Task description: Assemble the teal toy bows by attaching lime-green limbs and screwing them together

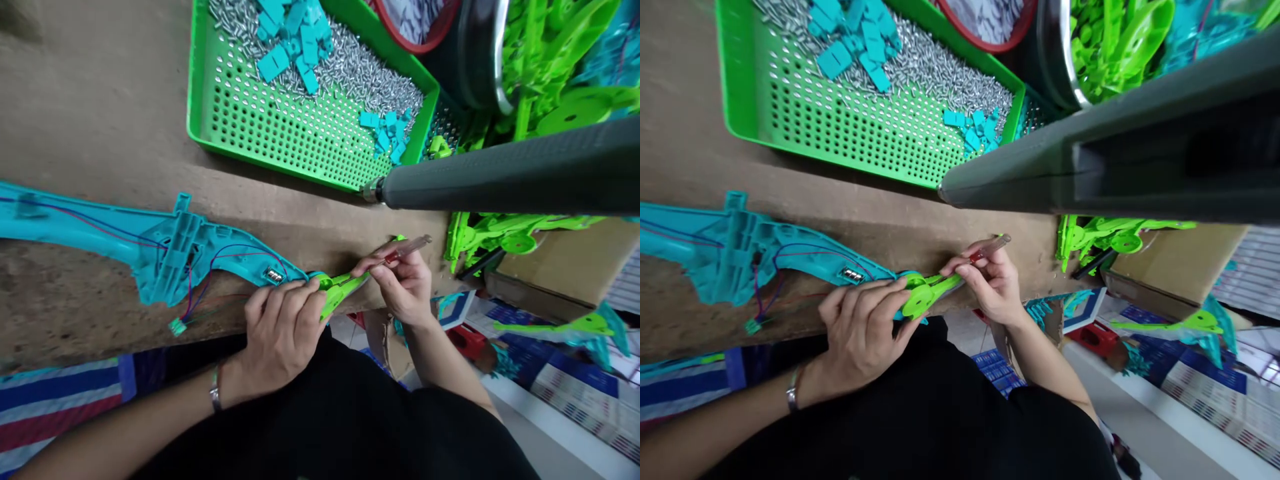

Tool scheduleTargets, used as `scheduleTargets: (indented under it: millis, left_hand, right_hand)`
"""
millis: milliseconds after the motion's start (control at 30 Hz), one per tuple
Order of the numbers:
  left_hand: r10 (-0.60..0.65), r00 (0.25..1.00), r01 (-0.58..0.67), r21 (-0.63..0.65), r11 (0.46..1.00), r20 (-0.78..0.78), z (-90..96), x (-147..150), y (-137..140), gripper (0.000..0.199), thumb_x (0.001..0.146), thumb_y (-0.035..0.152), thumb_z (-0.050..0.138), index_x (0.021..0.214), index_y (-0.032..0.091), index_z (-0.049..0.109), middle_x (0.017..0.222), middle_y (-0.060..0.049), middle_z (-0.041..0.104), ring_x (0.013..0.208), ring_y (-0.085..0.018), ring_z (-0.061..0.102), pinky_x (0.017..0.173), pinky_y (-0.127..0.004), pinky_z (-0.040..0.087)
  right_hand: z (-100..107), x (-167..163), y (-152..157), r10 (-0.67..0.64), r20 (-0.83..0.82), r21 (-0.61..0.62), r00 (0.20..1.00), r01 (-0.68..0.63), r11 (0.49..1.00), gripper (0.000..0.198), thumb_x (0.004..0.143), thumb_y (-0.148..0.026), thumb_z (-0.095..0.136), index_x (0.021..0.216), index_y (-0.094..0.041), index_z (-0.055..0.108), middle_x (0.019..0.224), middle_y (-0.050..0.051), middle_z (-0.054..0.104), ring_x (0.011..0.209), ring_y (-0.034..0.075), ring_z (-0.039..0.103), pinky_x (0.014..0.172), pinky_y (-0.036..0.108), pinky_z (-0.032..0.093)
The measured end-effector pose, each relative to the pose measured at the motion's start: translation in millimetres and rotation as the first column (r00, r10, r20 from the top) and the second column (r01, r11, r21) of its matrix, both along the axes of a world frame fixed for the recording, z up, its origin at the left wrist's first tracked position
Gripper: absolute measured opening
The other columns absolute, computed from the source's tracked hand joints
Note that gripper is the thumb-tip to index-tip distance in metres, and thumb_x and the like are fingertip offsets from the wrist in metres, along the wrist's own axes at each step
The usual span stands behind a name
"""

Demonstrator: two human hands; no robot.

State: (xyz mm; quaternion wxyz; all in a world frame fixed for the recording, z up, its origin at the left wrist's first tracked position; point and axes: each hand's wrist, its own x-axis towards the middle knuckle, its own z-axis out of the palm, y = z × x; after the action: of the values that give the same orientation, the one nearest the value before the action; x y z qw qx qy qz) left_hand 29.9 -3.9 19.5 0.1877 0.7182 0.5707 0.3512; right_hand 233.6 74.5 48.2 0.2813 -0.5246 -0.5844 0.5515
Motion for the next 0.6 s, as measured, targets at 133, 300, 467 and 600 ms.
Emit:
scheduleTargets:
  millis: [133, 300, 467, 600]
  left_hand:
    - [0.034, 0.999, -0.034, -0.005, 0.999, 0.038, -3.2, 2.2, -3.2, 0.029, 0.085, 0.018, 0.077, 0.109, 0.018, 0.061, 0.101, -0.006, 0.077, 0.094, -0.021, 0.070, 0.089, -0.039, 0.039]
    - [0.011, 0.999, -0.012, 0.043, 0.999, 0.032, -7.6, 2.0, -6.6, 0.028, 0.084, 0.018, 0.078, 0.106, 0.023, 0.062, 0.103, -0.003, 0.078, 0.094, -0.020, 0.069, 0.091, -0.041, 0.038]
    - [0.011, 0.998, -0.016, 0.082, 0.997, 0.065, -9.0, 0.7, -5.4, 0.027, 0.083, 0.021, 0.079, 0.103, 0.023, 0.062, 0.102, -0.003, 0.078, 0.094, -0.019, 0.068, 0.090, -0.039, 0.037]
    - [0.023, 0.997, -0.030, 0.105, 0.994, 0.070, -10.8, 1.9, -5.9, 0.021, 0.085, 0.020, 0.077, 0.100, 0.024, 0.062, 0.103, -0.002, 0.078, 0.093, -0.018, 0.067, 0.090, -0.038, 0.038]
  right_hand:
    - [1.9, -0.1, -2.2, 0.001, 0.020, 0.013, 1.000, -0.002, 1.000, 0.013, 0.097, -0.025, 0.063, 0.107, -0.026, 0.055, 0.083, -0.001, 0.076, 0.074, 0.015, 0.076, 0.067, 0.032, 0.064]
    - [2.6, 2.1, -6.1, 0.018, 0.091, 0.047, 0.996, -0.023, 0.999, 0.013, 0.097, -0.030, 0.062, 0.107, -0.026, 0.054, 0.078, -0.001, 0.074, 0.068, 0.016, 0.074, 0.063, 0.034, 0.064]
    - [5.9, -3.8, -4.1, 0.057, 0.108, 0.086, 0.992, -0.067, 0.994, 0.009, 0.098, -0.028, 0.060, 0.106, -0.027, 0.056, 0.077, -0.002, 0.075, 0.068, 0.016, 0.075, 0.073, 0.041, 0.068]
    - [6.3, -6.2, -4.0, 0.108, 0.129, 0.107, 0.986, -0.122, 0.987, 0.011, 0.098, -0.026, 0.058, 0.109, -0.029, 0.056, 0.077, -0.004, 0.075, 0.067, 0.016, 0.074, 0.087, 0.048, 0.066]
